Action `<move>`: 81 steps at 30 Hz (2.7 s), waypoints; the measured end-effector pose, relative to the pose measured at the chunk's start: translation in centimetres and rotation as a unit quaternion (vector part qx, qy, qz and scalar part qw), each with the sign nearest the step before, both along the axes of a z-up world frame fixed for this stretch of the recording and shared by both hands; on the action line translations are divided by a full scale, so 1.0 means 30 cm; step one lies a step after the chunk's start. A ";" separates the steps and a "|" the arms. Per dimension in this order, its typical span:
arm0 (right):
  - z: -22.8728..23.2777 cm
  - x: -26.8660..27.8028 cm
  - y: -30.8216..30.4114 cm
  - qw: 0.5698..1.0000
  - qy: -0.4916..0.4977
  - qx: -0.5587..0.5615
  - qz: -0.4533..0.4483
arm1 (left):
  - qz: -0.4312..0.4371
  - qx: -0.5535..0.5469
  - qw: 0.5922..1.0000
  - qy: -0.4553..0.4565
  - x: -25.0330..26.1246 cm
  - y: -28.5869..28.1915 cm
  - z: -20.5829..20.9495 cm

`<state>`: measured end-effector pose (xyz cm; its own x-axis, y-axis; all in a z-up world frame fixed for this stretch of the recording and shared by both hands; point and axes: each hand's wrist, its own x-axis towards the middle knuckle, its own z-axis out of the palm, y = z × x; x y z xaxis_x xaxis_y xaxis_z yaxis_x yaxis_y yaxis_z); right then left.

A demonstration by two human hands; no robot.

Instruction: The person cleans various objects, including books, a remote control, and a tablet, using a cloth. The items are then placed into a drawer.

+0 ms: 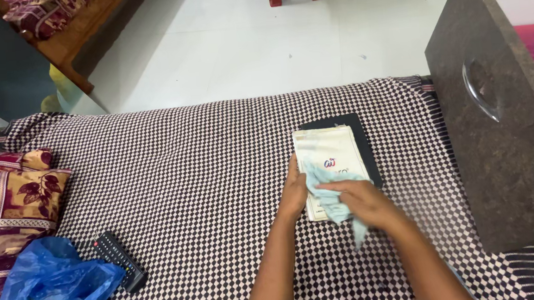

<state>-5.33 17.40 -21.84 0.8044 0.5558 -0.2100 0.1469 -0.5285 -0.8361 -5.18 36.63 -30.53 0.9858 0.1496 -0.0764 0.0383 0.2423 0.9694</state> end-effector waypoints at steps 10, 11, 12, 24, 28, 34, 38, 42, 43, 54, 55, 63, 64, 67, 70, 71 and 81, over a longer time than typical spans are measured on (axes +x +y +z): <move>0.051 0.182 0.044 0.945 -0.285 -0.093 -0.131 | 0.004 0.041 0.999 -0.031 -0.007 -0.009 0.049; 0.016 0.181 0.078 0.930 -0.323 -0.129 -0.118 | 0.006 0.067 0.998 -0.021 -0.007 -0.009 0.046; -0.023 0.166 0.119 0.913 -0.359 -0.164 -0.103 | 0.008 0.094 0.995 -0.010 -0.007 -0.006 0.042; -0.045 0.217 0.153 0.897 -0.396 -0.156 -0.117 | 0.023 0.093 0.995 -0.015 -0.006 -0.010 0.019; -0.072 0.099 0.196 0.867 -0.436 -0.217 -0.110 | 0.051 0.156 0.985 -0.061 0.013 -0.010 -0.022; -0.082 -0.093 0.146 0.895 -0.418 -0.145 -0.059 | 0.073 0.109 0.988 -0.083 -0.009 -0.023 0.021; -0.028 0.022 0.014 0.931 -0.256 -0.031 -0.258 | 0.075 0.035 0.992 -0.092 -0.043 -0.035 0.132; 0.055 0.095 -0.135 0.800 0.143 0.394 -0.429 | 0.081 -0.064 0.995 0.004 -0.045 -0.043 0.193; 0.057 0.081 -0.131 0.769 0.201 0.466 -0.389 | 0.074 -0.111 0.990 0.036 -0.043 -0.057 0.197; 0.020 0.048 -0.012 0.743 0.350 0.522 -0.230 | 0.120 -0.109 0.986 -0.043 -0.060 -0.165 0.205; -0.006 0.052 -0.037 0.755 0.349 0.496 -0.250 | 0.142 -0.109 0.982 -0.061 -0.063 -0.155 0.191; -0.100 0.119 -0.119 0.903 0.147 0.329 -0.235 | 0.130 -0.092 0.987 -0.017 -0.035 -0.102 0.179; -0.080 0.114 -0.118 0.927 0.095 0.240 -0.273 | 0.121 -0.091 0.988 -0.019 -0.032 -0.102 0.172; -0.002 0.082 -0.138 0.927 -0.072 0.041 -0.365 | 0.104 -0.060 0.993 -0.003 -0.019 -0.100 0.145; 0.052 0.064 -0.153 0.887 -0.229 0.055 -0.397 | 0.096 0.061 0.989 -0.097 -0.023 -0.098 0.125; 0.058 0.066 -0.152 0.883 -0.260 0.090 -0.380 | 0.093 0.038 0.992 -0.081 -0.014 -0.096 0.120; -0.063 -0.049 0.133 0.931 -0.363 -0.031 -0.016 | 0.091 0.066 0.990 -0.083 0.024 -0.069 -0.001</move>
